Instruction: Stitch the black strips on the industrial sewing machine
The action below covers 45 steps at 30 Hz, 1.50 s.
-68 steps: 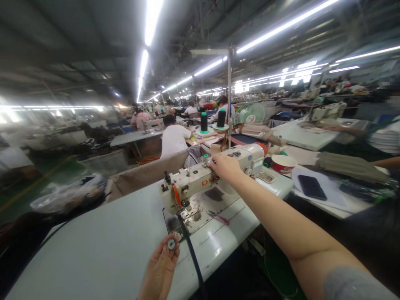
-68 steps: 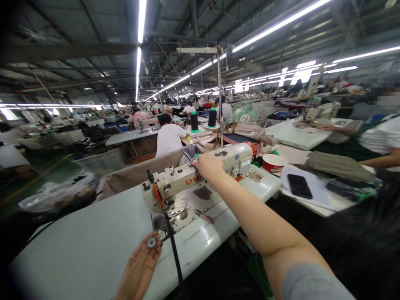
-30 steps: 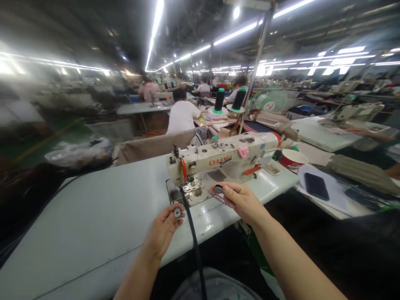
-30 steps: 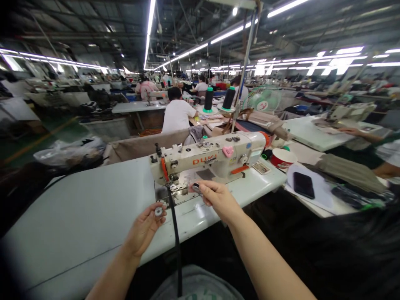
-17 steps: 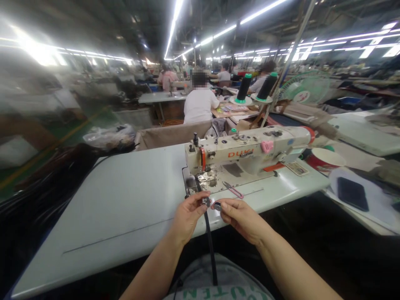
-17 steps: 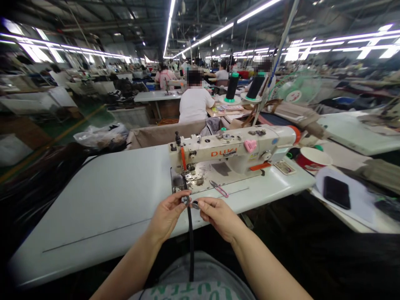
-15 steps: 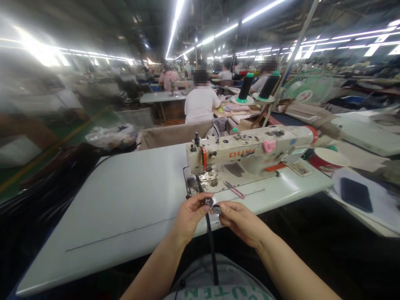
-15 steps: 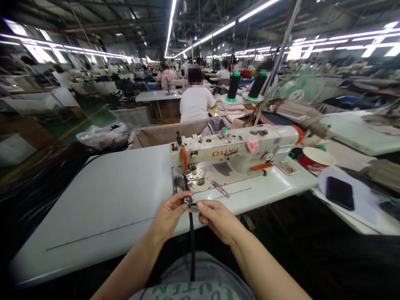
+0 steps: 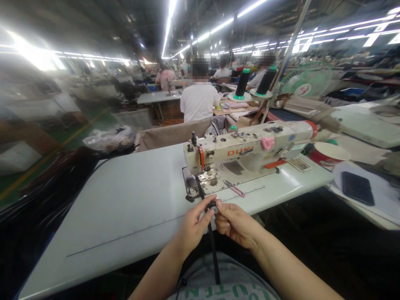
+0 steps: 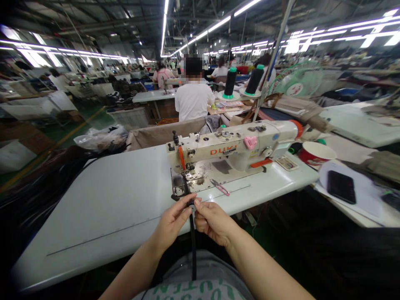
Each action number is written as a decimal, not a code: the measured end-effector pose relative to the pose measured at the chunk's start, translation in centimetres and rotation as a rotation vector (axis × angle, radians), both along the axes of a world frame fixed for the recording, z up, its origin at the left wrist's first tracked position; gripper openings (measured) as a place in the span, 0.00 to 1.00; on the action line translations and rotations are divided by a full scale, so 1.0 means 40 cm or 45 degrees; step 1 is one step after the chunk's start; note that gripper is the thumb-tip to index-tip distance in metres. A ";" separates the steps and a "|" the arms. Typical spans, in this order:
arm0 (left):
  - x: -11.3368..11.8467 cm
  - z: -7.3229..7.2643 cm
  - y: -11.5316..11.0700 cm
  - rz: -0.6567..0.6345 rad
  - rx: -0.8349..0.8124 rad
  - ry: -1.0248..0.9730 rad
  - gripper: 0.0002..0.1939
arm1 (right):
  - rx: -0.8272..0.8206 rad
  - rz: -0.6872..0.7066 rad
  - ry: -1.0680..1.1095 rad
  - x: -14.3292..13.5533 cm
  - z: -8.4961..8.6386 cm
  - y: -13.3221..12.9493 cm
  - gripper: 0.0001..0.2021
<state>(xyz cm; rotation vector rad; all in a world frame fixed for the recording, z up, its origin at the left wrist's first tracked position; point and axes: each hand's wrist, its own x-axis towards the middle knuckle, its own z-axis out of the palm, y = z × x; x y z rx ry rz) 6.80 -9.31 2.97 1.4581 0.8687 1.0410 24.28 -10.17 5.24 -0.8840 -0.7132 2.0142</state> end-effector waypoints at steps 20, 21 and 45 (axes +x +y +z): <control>0.050 0.009 -0.020 0.083 -0.612 -0.664 0.23 | 0.531 -0.272 -0.553 0.067 0.023 0.017 0.24; 0.050 0.010 -0.022 0.030 -0.619 -0.630 0.22 | 0.650 -0.284 -0.656 0.068 0.031 0.021 0.23; 0.022 -0.043 -0.011 -0.191 -0.420 -0.484 0.24 | 0.747 -0.077 -1.174 0.074 -0.034 0.015 0.15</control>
